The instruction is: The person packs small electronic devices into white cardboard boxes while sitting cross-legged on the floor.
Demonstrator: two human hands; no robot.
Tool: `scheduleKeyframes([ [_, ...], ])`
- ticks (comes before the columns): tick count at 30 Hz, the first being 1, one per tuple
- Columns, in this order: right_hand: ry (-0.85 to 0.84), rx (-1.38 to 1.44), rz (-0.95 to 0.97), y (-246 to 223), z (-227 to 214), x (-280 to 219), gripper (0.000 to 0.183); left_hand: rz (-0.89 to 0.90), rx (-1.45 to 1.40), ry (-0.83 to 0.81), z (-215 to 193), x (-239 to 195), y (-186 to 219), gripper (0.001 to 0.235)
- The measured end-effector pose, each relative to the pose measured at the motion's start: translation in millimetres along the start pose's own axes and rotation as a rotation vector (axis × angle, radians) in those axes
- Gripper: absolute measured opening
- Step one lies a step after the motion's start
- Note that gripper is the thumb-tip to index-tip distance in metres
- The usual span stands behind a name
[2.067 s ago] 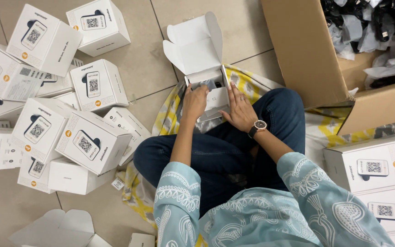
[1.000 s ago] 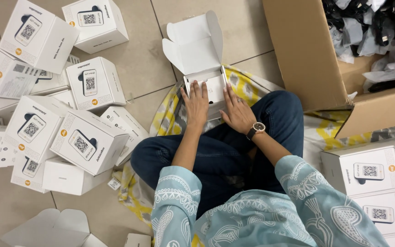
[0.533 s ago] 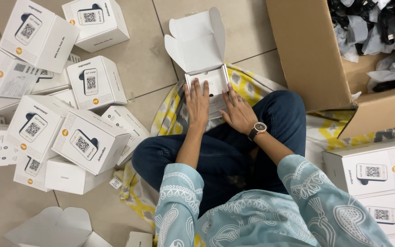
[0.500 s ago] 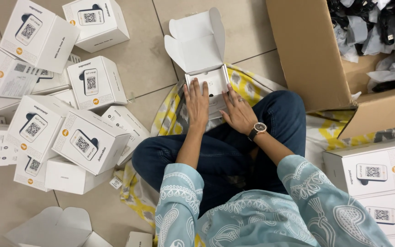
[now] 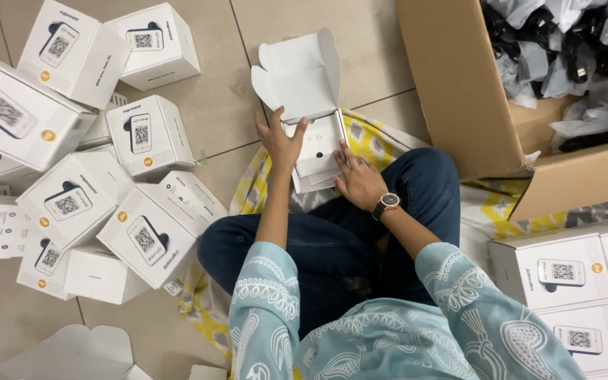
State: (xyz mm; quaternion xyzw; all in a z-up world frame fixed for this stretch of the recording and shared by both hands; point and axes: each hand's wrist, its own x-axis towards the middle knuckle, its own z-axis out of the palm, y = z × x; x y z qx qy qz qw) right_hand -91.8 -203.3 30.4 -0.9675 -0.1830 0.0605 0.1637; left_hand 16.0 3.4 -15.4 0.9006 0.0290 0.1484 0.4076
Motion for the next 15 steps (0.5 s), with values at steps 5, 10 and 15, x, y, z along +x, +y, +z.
scheduleKeyframes([
  [5, -0.002, -0.028, 0.001, -1, -5, 1, 0.063, -0.347, -0.389, -0.201, 13, 51, -37, 0.093],
  [10, -0.027, -0.008, 0.028, -3, -2, 1, 0.063, -0.023, -0.246, -0.127, 0, 3, -9, 0.073],
  [15, 0.138, -0.042, -0.061, 6, 13, -2, 0.063, 0.092, -0.179, -0.059, -47, -66, 47, 0.059],
])
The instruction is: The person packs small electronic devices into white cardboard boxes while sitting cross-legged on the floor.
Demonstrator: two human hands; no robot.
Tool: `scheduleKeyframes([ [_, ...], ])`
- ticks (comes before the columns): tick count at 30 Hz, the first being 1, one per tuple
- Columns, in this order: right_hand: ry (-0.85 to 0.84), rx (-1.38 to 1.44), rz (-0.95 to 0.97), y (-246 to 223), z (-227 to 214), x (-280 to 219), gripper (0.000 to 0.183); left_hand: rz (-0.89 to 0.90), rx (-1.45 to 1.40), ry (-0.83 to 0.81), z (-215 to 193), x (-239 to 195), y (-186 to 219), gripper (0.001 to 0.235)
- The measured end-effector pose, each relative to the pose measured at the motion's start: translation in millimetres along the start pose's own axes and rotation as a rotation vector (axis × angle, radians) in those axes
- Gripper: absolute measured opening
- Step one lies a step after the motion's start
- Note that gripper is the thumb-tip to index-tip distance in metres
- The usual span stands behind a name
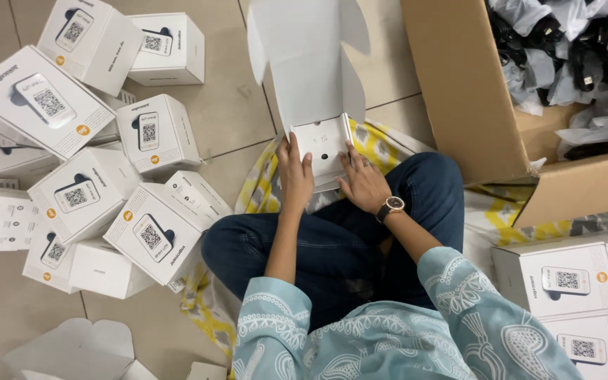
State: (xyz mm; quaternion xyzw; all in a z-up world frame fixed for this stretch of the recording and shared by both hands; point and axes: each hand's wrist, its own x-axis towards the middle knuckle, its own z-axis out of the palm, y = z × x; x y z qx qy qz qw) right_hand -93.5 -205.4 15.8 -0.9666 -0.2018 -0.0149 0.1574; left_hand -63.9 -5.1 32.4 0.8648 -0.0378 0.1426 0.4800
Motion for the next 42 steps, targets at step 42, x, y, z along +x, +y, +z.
scheduleKeyframes([
  [42, 0.536, 1.219, 0.552, -7, -100, -5, 0.038, -0.308, -0.197, -0.766, -123, -50, 121, 0.045],
])
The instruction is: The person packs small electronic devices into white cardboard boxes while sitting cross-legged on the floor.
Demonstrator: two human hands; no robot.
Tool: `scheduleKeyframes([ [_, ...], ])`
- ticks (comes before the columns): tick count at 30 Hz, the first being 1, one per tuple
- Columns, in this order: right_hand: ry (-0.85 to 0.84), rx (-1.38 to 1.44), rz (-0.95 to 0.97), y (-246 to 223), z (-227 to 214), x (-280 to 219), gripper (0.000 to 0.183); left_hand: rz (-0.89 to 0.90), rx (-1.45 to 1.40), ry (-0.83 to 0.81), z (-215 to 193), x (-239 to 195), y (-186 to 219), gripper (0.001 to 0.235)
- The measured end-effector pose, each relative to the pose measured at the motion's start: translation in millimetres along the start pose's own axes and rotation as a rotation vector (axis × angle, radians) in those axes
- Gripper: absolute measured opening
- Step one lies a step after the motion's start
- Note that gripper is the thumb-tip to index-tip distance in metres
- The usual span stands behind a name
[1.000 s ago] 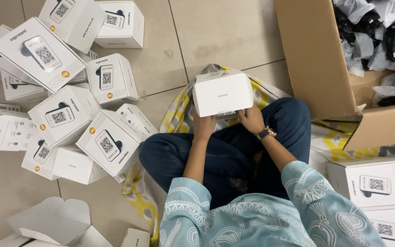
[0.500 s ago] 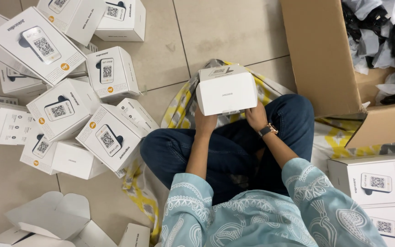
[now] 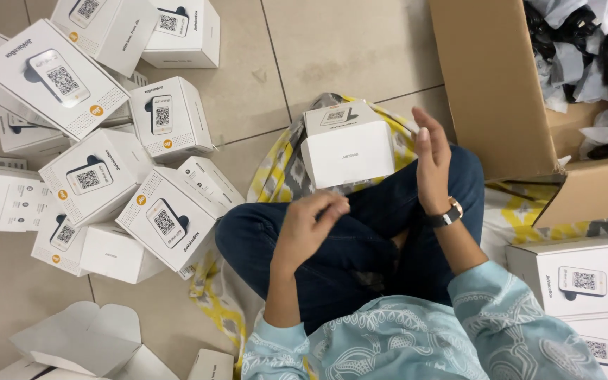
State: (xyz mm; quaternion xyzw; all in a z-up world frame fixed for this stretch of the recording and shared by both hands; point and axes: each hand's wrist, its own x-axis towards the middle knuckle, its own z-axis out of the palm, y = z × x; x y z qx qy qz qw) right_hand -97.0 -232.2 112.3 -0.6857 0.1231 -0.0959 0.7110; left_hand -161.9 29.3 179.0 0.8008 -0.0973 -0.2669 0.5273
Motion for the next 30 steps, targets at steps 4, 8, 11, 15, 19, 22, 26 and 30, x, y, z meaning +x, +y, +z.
scheduleKeyframes([
  [4, -0.244, -0.272, -0.363, -33, 32, 32, 0.047, 0.188, -0.004, 0.625, -28, 46, 14, 0.051],
  [8, -0.373, -0.585, -0.402, 30, 49, 41, 0.052, 0.315, 0.381, 0.707, -7, 102, -50, 0.068],
  [11, -0.405, -0.558, -0.298, 71, 35, 22, 0.054, 0.130, 0.174, 0.667, 21, 109, -90, 0.091],
  [15, -0.441, -0.614, -0.249, 114, 26, 18, 0.076, -0.236, 0.261, 0.498, 41, 132, -152, 0.109],
  [19, -0.407, -0.665, -0.115, 145, 22, 28, 0.102, -0.358, 0.140, 0.234, 40, 145, -166, 0.088],
  [22, -0.390, -0.713, 0.127, 129, 26, 26, 0.102, -0.238, 0.001, 0.241, 43, 146, -175, 0.080],
  [26, -0.388, -0.715, 0.139, 122, 25, 24, 0.081, -0.204, -0.081, 0.272, 44, 148, -183, 0.104],
  [30, -0.366, -0.730, 0.103, 116, 28, 21, 0.077, -0.133, -0.096, 0.251, 48, 149, -188, 0.093],
])
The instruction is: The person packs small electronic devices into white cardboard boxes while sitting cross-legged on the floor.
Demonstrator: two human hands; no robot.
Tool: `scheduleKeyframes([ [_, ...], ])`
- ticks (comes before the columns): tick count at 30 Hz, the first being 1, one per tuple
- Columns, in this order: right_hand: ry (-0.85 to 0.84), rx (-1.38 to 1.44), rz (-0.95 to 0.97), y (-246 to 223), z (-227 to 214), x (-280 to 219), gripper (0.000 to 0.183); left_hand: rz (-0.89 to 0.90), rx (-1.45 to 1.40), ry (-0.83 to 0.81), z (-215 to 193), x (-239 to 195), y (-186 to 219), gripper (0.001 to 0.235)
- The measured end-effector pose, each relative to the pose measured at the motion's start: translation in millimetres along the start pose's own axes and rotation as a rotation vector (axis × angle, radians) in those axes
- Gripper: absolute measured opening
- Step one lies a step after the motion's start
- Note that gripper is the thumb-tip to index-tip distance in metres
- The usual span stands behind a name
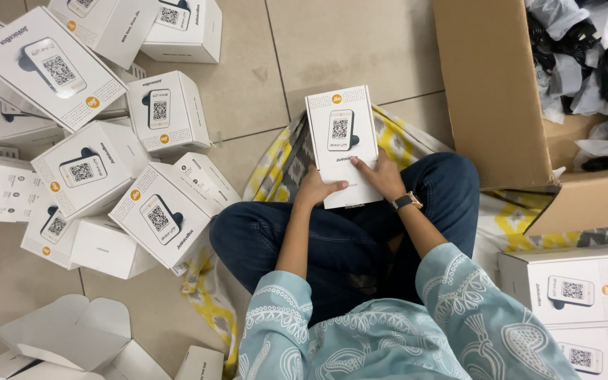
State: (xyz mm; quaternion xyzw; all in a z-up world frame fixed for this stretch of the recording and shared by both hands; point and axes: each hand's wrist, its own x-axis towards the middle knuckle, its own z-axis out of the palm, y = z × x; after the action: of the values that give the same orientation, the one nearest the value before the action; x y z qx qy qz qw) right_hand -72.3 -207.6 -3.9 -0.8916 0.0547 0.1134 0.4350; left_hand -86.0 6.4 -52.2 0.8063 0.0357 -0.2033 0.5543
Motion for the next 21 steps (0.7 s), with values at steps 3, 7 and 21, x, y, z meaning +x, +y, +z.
scheduleKeyframes([
  [3, -0.012, 0.005, 0.026, 4, 2, 4, 0.079, -0.103, 0.005, 0.066, 5, 3, -5, 0.101],
  [7, -0.078, 0.062, 0.072, 20, 7, 10, 0.085, 0.061, -0.022, 0.139, 2, -2, 9, 0.096],
  [21, -0.279, 0.445, 0.066, 61, 11, 17, 0.093, 0.186, -0.020, 0.186, -7, 0, 6, 0.120],
])
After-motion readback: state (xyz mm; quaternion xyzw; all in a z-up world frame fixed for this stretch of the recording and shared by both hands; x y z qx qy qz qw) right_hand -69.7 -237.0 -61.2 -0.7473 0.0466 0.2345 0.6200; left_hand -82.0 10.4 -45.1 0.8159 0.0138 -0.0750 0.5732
